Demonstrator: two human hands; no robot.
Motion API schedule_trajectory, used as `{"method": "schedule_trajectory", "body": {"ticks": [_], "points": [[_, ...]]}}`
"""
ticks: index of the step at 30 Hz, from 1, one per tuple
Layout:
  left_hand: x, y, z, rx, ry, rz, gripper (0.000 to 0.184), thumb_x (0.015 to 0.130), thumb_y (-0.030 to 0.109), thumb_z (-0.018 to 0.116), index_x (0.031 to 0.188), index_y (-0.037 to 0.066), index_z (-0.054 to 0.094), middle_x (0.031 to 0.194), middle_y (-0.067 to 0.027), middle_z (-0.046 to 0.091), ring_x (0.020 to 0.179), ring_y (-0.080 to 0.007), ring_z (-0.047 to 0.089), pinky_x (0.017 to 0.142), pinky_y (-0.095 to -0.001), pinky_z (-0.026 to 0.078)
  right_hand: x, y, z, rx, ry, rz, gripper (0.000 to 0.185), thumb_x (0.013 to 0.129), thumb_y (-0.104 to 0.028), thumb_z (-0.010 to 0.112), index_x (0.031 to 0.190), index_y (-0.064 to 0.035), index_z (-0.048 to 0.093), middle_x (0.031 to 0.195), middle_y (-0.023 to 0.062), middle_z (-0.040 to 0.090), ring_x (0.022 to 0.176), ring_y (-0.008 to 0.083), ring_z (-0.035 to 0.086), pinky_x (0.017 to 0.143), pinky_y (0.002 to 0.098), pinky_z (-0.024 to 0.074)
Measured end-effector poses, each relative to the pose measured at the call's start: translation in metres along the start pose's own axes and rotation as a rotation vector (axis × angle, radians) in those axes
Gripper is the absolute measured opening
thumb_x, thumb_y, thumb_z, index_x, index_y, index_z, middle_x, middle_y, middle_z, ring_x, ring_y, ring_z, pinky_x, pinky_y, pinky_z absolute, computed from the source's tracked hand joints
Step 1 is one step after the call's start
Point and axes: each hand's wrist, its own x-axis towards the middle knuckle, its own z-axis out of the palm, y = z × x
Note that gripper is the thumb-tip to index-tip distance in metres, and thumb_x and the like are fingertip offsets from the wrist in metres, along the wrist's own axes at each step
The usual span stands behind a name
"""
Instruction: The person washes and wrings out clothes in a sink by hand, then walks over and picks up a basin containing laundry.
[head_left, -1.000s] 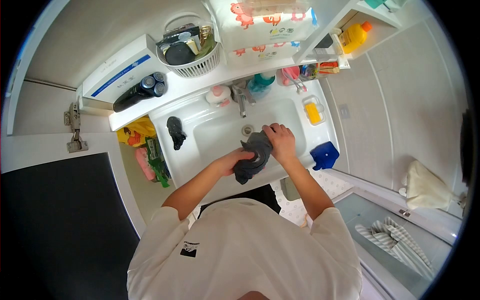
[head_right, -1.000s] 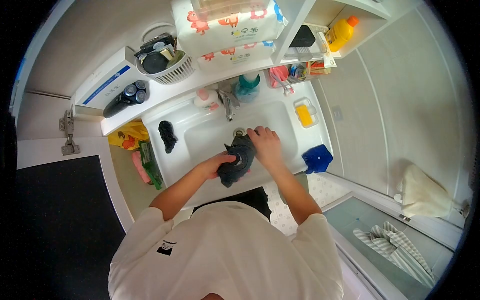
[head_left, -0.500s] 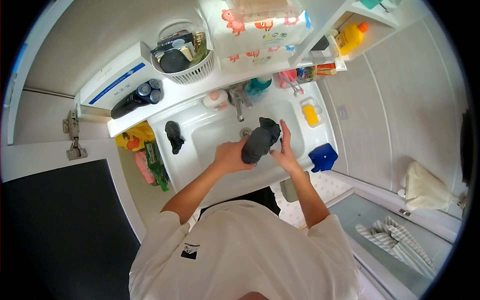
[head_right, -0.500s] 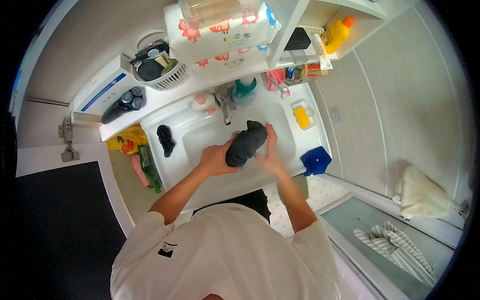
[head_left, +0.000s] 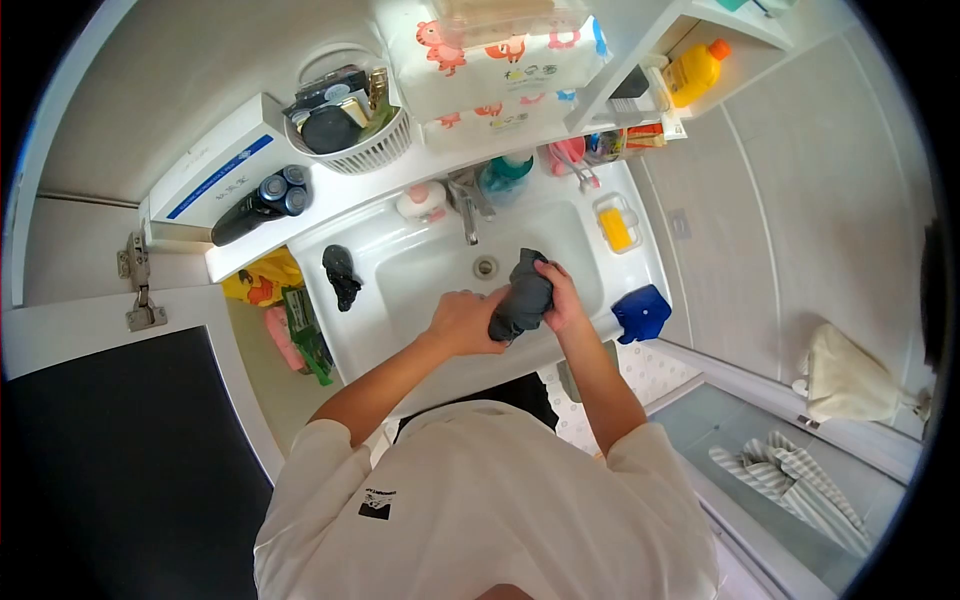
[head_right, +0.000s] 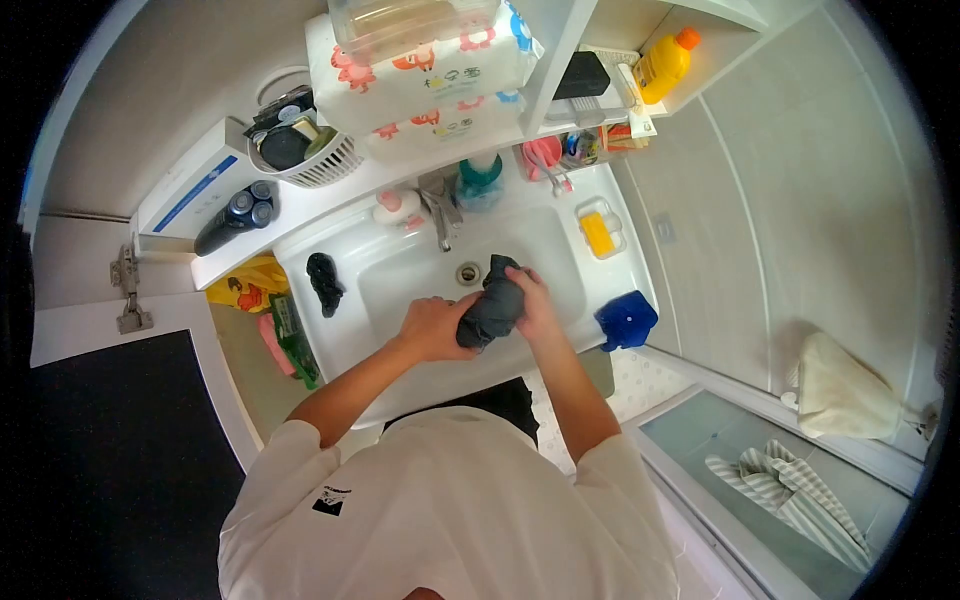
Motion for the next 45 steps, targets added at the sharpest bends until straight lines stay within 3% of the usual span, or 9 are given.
{"method": "schedule_trajectory", "body": {"ticks": [6, 9, 15, 18, 27, 36, 39, 42, 45], "points": [[0.003, -0.011, 0.010, -0.321, 0.019, -0.036, 0.091, 0.060, 0.051, 0.085, 0.138, 0.017, 0.054, 0.096, -0.0156, 0.075, 0.085, -0.0379, 0.071, 0.080, -0.0451, 0.057, 0.004, -0.002, 0.003, -0.044, -0.035, -0.151, 0.018, 0.088, -0.011, 0.073, 0.081, -0.0077, 0.057, 0.081, 0.0054, 0.063, 0.072, 0.0171, 0.063, 0.067, 0.0327, 0.0554], [0.004, -0.011, 0.019, -0.574, 0.016, -0.059, 0.088, 0.061, 0.043, 0.089, 0.137, 0.014, 0.055, 0.097, -0.0176, 0.075, 0.088, -0.0361, 0.072, 0.086, -0.0427, 0.056, 0.008, -0.005, 0.004, -0.073, -0.058, -0.230, 0.019, 0.086, -0.007, 0.071, 0.075, -0.0064, 0.057, 0.076, 0.0047, 0.061, 0.067, 0.0155, 0.060, 0.063, 0.0311, 0.0536], [0.011, -0.022, 0.037, -0.965, -0.121, -0.084, 0.076, 0.064, 0.020, 0.091, 0.130, 0.001, 0.059, 0.107, -0.0128, 0.073, 0.098, -0.0233, 0.071, 0.093, -0.0349, 0.053, 0.016, -0.004, 0.011, -0.139, -0.066, -0.307, 0.015, 0.084, -0.002, 0.068, 0.073, -0.0037, 0.058, 0.074, 0.0046, 0.059, 0.065, 0.0153, 0.059, 0.060, 0.0307, 0.0511], [0.011, -0.030, 0.053, -1.338, -0.189, -0.174, 0.069, 0.066, 0.011, 0.089, 0.127, -0.004, 0.059, 0.111, -0.0108, 0.072, 0.103, -0.0219, 0.069, 0.096, -0.0353, 0.052, 0.014, -0.005, 0.022, -0.163, -0.066, -0.297, 0.014, 0.084, -0.001, 0.068, 0.073, -0.0030, 0.059, 0.074, 0.0044, 0.058, 0.066, 0.0147, 0.058, 0.060, 0.0302, 0.0501], [0.006, -0.042, 0.077, -1.793, -0.210, -0.217, 0.062, 0.065, 0.005, 0.083, 0.123, 0.000, 0.063, 0.110, -0.0110, 0.072, 0.096, -0.0239, 0.071, 0.090, -0.0384, 0.058, 0.021, -0.003, 0.039, -0.223, -0.104, -0.410, 0.018, 0.081, 0.003, 0.069, 0.068, -0.0030, 0.058, 0.074, 0.0031, 0.059, 0.066, 0.0125, 0.055, 0.060, 0.0286, 0.0466], [-0.006, -0.053, 0.096, -1.916, -0.219, -0.243, 0.064, 0.065, 0.004, 0.083, 0.125, -0.001, 0.062, 0.111, -0.0109, 0.071, 0.096, -0.0246, 0.071, 0.090, -0.0403, 0.058, 0.015, 0.004, 0.059, -0.322, -0.098, -0.364, 0.018, 0.080, 0.003, 0.071, 0.068, -0.0029, 0.058, 0.066, 0.0012, 0.056, 0.059, 0.0114, 0.052, 0.057, 0.0271, 0.0436], [-0.017, -0.046, 0.081, -1.760, -0.126, -0.251, 0.070, 0.064, 0.002, 0.086, 0.129, -0.002, 0.059, 0.115, -0.0107, 0.070, 0.102, -0.0231, 0.069, 0.093, -0.0397, 0.056, 0.015, 0.010, 0.062, -0.442, -0.126, -0.429, 0.019, 0.081, 0.000, 0.072, 0.068, -0.0028, 0.059, 0.066, -0.0001, 0.056, 0.060, 0.0107, 0.052, 0.056, 0.0269, 0.0424], [-0.033, -0.037, 0.051, -1.390, -0.014, -0.244, 0.076, 0.063, 0.003, 0.090, 0.131, -0.001, 0.057, 0.117, -0.0104, 0.069, 0.109, -0.0214, 0.065, 0.097, -0.0380, 0.053, 0.007, 0.017, 0.074, -0.583, -0.221, -0.500, 0.020, 0.083, -0.005, 0.074, 0.070, -0.0024, 0.059, 0.066, -0.0008, 0.056, 0.062, 0.0104, 0.054, 0.057, 0.0274, 0.0430], [-0.046, -0.051, 0.063, -1.337, 0.124, -0.107, 0.073, 0.065, 0.009, 0.090, 0.130, 0.002, 0.058, 0.113, -0.0061, 0.069, 0.107, -0.0179, 0.064, 0.098, -0.0343, 0.050, -0.008, 0.023, 0.099, -0.851, -0.253, -0.515, 0.019, 0.086, -0.011, 0.075, 0.079, -0.0015, 0.060, 0.072, 0.0028, 0.059, 0.067, 0.0126, 0.057, 0.062, 0.0288, 0.0461]]}}
